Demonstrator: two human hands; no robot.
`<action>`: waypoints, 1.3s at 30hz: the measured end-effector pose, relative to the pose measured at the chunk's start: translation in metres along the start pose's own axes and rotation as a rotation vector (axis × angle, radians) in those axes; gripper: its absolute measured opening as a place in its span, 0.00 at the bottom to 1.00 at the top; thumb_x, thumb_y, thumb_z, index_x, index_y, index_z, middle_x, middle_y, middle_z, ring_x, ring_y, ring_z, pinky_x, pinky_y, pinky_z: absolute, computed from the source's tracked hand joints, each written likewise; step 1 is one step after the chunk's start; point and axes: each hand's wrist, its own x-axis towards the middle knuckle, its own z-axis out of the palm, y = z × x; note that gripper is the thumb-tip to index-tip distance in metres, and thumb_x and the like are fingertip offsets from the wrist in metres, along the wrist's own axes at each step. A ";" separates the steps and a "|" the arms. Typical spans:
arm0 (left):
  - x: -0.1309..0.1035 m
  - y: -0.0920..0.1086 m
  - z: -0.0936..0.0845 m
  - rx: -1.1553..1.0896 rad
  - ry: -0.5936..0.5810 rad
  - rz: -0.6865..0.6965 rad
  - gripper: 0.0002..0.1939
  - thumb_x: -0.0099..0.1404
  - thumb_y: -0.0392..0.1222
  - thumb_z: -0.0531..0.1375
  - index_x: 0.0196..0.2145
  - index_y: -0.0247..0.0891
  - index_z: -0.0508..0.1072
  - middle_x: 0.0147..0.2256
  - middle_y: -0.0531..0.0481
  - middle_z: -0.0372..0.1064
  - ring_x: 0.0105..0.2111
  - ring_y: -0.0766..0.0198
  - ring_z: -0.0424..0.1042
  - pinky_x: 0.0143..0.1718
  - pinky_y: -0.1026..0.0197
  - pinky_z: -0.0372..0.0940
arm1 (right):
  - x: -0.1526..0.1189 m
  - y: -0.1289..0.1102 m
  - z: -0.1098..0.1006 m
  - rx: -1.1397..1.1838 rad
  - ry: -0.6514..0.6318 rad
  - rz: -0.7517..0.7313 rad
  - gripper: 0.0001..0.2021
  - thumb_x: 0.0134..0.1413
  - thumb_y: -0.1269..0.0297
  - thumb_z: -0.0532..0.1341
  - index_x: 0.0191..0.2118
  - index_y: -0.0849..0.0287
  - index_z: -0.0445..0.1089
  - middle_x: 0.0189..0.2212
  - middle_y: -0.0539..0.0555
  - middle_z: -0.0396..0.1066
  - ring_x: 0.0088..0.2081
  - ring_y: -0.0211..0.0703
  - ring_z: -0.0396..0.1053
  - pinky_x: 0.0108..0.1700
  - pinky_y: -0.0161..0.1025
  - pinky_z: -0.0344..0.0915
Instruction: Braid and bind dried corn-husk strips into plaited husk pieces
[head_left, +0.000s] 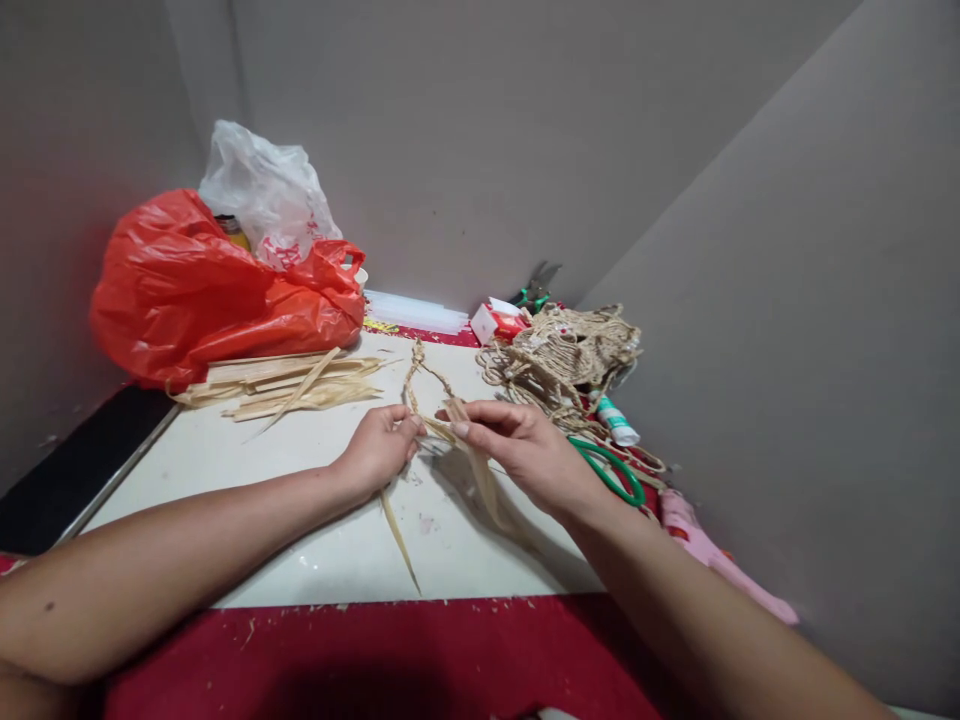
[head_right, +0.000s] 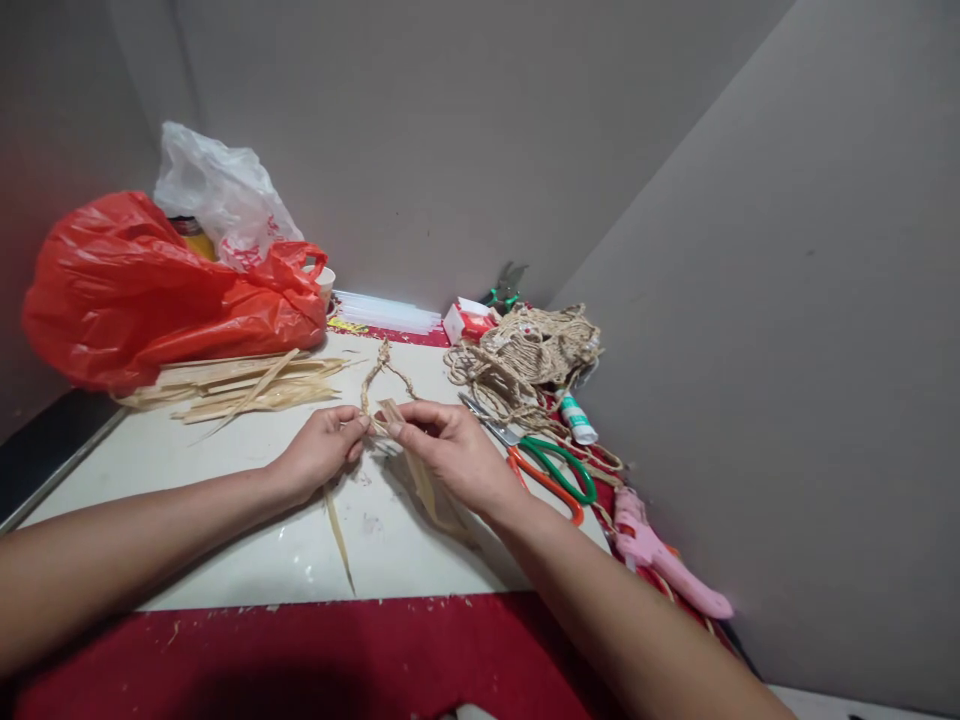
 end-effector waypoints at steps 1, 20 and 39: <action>0.000 0.001 0.000 -0.002 0.016 0.004 0.10 0.61 0.44 0.52 0.26 0.36 0.65 0.12 0.60 0.53 0.11 0.74 0.48 0.15 0.69 0.45 | -0.002 0.004 0.001 0.050 0.006 0.039 0.11 0.45 0.58 0.66 0.33 0.61 0.72 0.27 0.50 0.70 0.29 0.36 0.64 0.33 0.34 0.61; 0.009 -0.014 -0.002 0.174 0.170 0.238 0.10 0.60 0.43 0.53 0.25 0.36 0.66 0.21 0.56 0.61 0.23 0.68 0.59 0.28 0.65 0.55 | -0.010 0.025 0.052 0.086 0.024 0.167 0.13 0.44 0.60 0.64 0.21 0.60 0.60 0.14 0.43 0.55 0.16 0.30 0.52 0.19 0.30 0.49; 0.006 -0.011 0.002 0.213 0.128 0.204 0.11 0.61 0.44 0.52 0.26 0.35 0.67 0.19 0.56 0.59 0.20 0.70 0.58 0.24 0.66 0.54 | -0.010 0.024 0.053 0.237 -0.020 0.266 0.12 0.44 0.60 0.63 0.22 0.60 0.61 0.12 0.45 0.63 0.13 0.30 0.57 0.17 0.29 0.55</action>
